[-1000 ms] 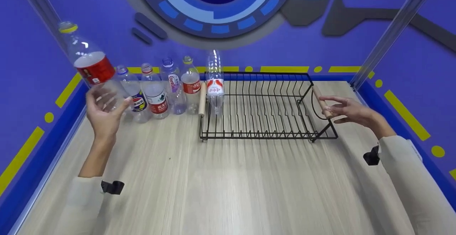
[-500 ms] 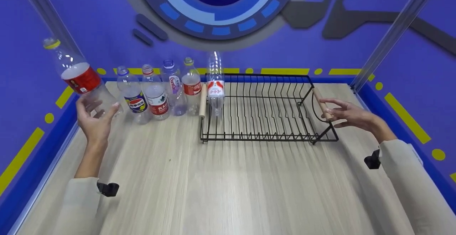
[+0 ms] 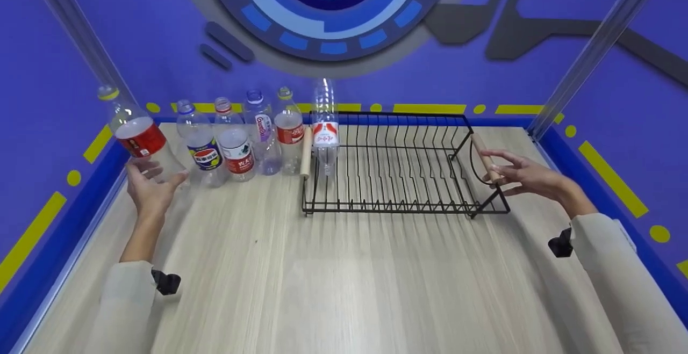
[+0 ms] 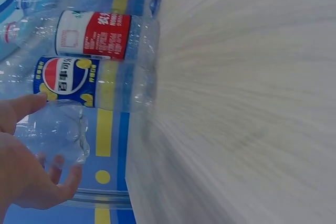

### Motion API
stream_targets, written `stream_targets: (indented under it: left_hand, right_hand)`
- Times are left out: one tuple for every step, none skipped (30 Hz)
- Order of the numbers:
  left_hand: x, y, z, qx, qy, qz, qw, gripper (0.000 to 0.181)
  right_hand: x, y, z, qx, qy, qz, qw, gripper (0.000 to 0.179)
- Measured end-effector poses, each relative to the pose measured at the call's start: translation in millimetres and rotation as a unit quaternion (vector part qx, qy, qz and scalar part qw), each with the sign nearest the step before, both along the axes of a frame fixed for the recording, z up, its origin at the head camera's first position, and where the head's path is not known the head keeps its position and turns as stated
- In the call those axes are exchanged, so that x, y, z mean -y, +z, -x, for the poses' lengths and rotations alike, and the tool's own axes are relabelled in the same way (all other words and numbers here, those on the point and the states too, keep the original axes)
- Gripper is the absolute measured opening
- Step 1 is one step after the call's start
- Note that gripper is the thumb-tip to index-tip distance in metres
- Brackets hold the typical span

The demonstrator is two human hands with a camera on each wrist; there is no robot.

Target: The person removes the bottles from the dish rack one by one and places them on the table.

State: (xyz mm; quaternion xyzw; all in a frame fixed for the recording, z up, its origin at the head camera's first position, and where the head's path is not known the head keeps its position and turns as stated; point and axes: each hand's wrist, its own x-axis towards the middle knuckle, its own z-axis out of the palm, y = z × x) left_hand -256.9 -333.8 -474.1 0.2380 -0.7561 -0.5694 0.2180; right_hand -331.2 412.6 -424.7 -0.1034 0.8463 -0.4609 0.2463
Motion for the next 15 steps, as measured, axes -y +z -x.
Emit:
stream_targets:
  left_hand:
    - [0.6, -2.2, 1.6, 0.008, -0.002, 0.004, 1.0000, 0.078]
    - [1.2, -4.5, 3.0, 0.017, -0.004, 0.008, 0.9998, 0.080]
    - [1.8, -6.9, 4.5, 0.026, -0.006, 0.012, 0.9996, 0.081]
    - [2.4, -9.3, 5.8, 0.036, -0.007, 0.016, 0.9992, 0.083]
    - [2.9, -11.7, 7.0, 0.046, -0.008, 0.020, 0.9987, 0.084]
    - [3.1, -14.1, 8.3, 0.054, -0.010, 0.023, 0.9982, 0.084]
    - [3.4, -16.5, 9.8, 0.059, -0.011, 0.027, 0.9978, 0.084]
    - [3.5, -18.9, 11.2, 0.061, -0.011, 0.032, 0.9976, 0.083]
    - [3.5, -21.1, 12.7, 0.062, -0.011, 0.039, 0.9973, 0.082]
    - [3.3, -23.1, 14.1, 0.060, -0.010, 0.046, 0.9971, 0.081]
    - [3.3, -24.9, 15.6, 0.055, -0.009, 0.053, 0.9970, 0.080]
    - [3.0, -26.5, 16.8, 0.051, -0.009, 0.060, 0.9969, 0.079]
    - [2.8, -27.9, 17.9, 0.047, -0.008, 0.067, 0.9966, 0.079]
    - [2.2, -29.2, 18.8, 0.045, -0.009, 0.073, 0.9963, 0.079]
    - [1.7, -30.5, 19.7, 0.044, -0.011, 0.077, 0.9960, 0.079]
  right_hand:
    - [-0.1, -0.3, -0.1, 0.001, -0.002, 0.001, 1.0000, 0.061]
    - [-0.2, -0.7, 0.0, 0.003, -0.002, 0.003, 1.0000, 0.061]
    - [-0.1, -0.9, 0.1, 0.006, -0.003, 0.005, 1.0000, 0.061]
    - [0.1, -1.1, 0.2, 0.009, -0.004, 0.006, 0.9999, 0.061]
    - [0.3, -1.3, 0.3, 0.012, -0.005, 0.008, 0.9999, 0.061]
    - [0.5, -1.4, 0.4, 0.014, -0.006, 0.007, 0.9999, 0.061]
    - [0.7, -1.4, 0.4, 0.015, -0.007, 0.007, 0.9998, 0.062]
    - [0.7, -1.4, 0.3, 0.016, -0.009, 0.007, 0.9998, 0.062]
    - [0.7, -1.4, 0.1, 0.016, -0.010, 0.006, 0.9998, 0.062]
    - [0.7, -1.2, -0.1, 0.015, -0.010, 0.006, 0.9998, 0.062]
    - [0.5, -1.2, -0.1, 0.015, -0.010, 0.005, 0.9998, 0.061]
    - [0.5, -1.0, -0.5, 0.013, -0.009, 0.005, 0.9999, 0.061]
    - [0.4, -0.9, -0.8, 0.012, -0.009, 0.004, 0.9999, 0.061]
    - [0.2, -0.8, -1.3, 0.012, -0.010, 0.005, 0.9999, 0.061]
    - [0.0, -0.8, -1.7, 0.011, -0.009, 0.005, 0.9999, 0.061]
